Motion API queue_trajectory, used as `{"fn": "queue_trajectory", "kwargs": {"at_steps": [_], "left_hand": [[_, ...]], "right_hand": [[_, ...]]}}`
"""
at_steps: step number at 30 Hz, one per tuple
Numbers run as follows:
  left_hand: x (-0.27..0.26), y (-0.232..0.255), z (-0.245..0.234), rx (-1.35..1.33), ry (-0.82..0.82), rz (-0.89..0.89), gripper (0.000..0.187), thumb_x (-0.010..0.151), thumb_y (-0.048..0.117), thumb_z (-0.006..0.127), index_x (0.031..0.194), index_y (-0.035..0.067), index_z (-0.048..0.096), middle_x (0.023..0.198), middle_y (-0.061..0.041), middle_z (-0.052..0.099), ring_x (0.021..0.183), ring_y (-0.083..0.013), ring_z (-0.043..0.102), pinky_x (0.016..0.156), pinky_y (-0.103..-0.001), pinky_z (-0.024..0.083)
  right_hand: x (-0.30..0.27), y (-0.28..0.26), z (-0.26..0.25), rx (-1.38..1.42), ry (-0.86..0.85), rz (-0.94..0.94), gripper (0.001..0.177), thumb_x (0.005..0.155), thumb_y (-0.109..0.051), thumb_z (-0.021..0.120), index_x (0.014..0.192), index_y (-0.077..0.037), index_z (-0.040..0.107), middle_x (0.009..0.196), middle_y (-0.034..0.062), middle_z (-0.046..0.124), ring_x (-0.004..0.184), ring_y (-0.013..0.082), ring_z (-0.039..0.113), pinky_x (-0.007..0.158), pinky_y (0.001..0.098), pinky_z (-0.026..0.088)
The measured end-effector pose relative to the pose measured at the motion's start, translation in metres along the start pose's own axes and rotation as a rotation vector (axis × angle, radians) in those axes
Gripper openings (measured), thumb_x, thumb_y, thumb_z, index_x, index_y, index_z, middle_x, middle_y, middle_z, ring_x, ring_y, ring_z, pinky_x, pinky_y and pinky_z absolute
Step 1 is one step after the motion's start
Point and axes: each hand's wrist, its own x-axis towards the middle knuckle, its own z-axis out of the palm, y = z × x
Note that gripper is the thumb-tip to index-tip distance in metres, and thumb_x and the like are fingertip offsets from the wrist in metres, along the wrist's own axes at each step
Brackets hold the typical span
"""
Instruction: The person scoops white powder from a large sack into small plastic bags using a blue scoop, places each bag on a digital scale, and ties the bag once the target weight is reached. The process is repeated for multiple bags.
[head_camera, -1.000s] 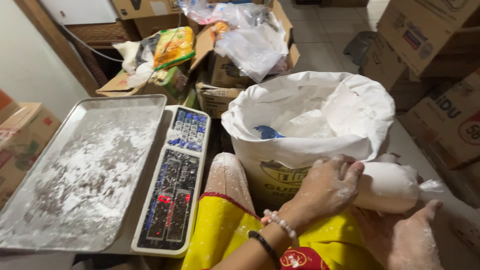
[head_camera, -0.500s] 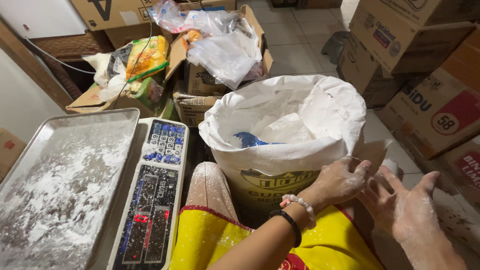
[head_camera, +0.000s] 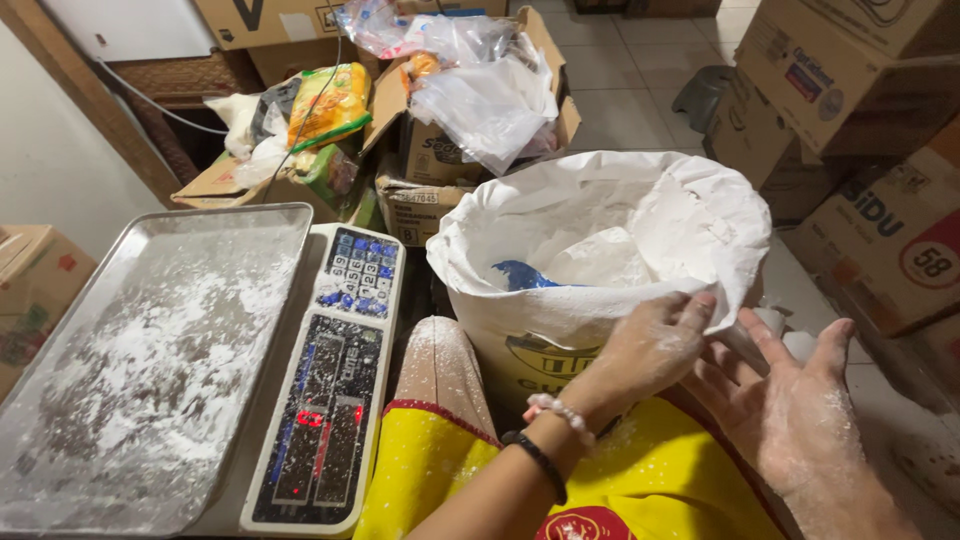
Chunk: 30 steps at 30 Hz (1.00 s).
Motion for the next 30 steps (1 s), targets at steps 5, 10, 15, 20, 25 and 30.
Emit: {"fn": "queue_trajectory", "kwargs": {"at_steps": [5, 10, 15, 20, 25, 30], "left_hand": [[-0.020, 0.007, -0.033, -0.044, 0.075, -0.045, 0.052, 0.102, 0.044, 0.047, 0.122, -0.001, 0.066, 0.097, -0.023, 0.076, 0.089, -0.0297, 0.073, 0.082, -0.039, 0.056], [-0.045, 0.013, -0.064, -0.090, 0.145, -0.010, 0.053, 0.102, 0.044, 0.047, 0.126, 0.001, 0.066, 0.103, -0.020, 0.075, 0.089, -0.0259, 0.073, 0.081, -0.037, 0.058], [-0.079, 0.018, -0.105, -0.169, 0.183, -0.022, 0.050, 0.102, 0.043, 0.049, 0.127, 0.003, 0.065, 0.104, -0.016, 0.076, 0.085, -0.0200, 0.074, 0.071, -0.033, 0.062], [-0.124, 0.025, -0.150, -0.256, 0.307, -0.087, 0.044, 0.101, 0.038, 0.051, 0.127, 0.005, 0.063, 0.094, -0.013, 0.073, 0.066, -0.0203, 0.068, 0.051, -0.029, 0.056], [-0.179, 0.028, -0.197, -0.144, 0.527, -0.091, 0.039, 0.097, 0.033, 0.057, 0.125, 0.006, 0.066, 0.093, -0.013, 0.075, 0.072, -0.0151, 0.072, 0.053, -0.025, 0.060], [-0.242, 0.016, -0.246, -0.001, 0.708, -0.142, 0.036, 0.094, 0.028, 0.059, 0.124, 0.009, 0.066, 0.102, -0.006, 0.076, 0.086, -0.0138, 0.074, 0.068, -0.030, 0.064]], "right_hand": [[-0.022, 0.010, 0.026, -0.005, -0.083, -0.050, 0.101, 0.093, -0.081, 0.013, 0.158, -0.009, 0.041, 0.138, 0.0239, 0.050, 0.120, 0.0271, 0.057, 0.104, 0.0409, 0.053], [-0.046, 0.022, 0.060, -0.041, -0.171, 0.011, 0.096, 0.091, -0.080, 0.018, 0.153, -0.010, 0.042, 0.130, 0.0196, 0.058, 0.118, 0.0256, 0.059, 0.103, 0.0422, 0.051], [-0.063, 0.036, 0.092, -0.070, -0.378, 0.051, 0.097, 0.086, -0.080, 0.025, 0.152, -0.011, 0.042, 0.135, 0.0163, 0.058, 0.124, 0.0244, 0.058, 0.104, 0.0430, 0.048], [-0.074, 0.060, 0.129, -0.076, -0.682, 0.078, 0.093, 0.083, -0.073, 0.038, 0.152, -0.010, 0.039, 0.139, 0.0145, 0.058, 0.125, 0.0255, 0.058, 0.098, 0.0429, 0.051], [-0.093, 0.096, 0.174, -0.096, -0.985, 0.117, 0.083, 0.088, -0.063, 0.049, 0.152, -0.011, 0.037, 0.142, 0.0149, 0.053, 0.127, 0.0249, 0.057, 0.097, 0.0408, 0.052], [-0.120, 0.142, 0.212, -0.272, -1.103, 0.219, 0.065, 0.093, -0.046, 0.055, 0.149, -0.013, 0.045, 0.140, 0.0100, 0.055, 0.127, 0.0183, 0.058, 0.096, 0.0380, 0.055]]}}
